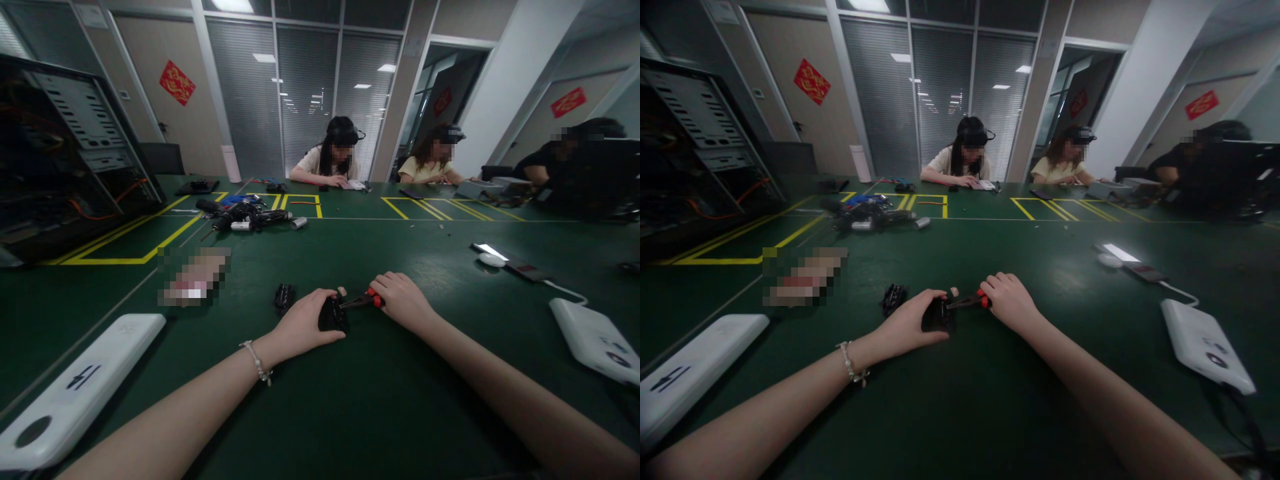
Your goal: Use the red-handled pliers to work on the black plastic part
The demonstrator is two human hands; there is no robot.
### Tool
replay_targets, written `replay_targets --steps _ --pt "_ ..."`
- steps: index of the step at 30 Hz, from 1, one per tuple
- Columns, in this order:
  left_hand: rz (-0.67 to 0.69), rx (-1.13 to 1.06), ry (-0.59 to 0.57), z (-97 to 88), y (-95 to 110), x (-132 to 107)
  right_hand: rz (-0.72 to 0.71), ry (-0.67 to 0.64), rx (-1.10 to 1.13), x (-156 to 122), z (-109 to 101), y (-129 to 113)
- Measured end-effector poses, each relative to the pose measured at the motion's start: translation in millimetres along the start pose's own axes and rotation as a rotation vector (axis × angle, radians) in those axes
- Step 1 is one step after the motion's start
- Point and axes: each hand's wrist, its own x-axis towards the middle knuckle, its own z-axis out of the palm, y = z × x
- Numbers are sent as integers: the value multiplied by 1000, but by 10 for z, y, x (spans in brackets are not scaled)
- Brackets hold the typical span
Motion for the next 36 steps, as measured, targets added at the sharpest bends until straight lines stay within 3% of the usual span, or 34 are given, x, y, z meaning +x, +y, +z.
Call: replay_targets --steps 36 --pt "-25 -14 -20 -26 39 -10 -17 11 18 3 3 -1"
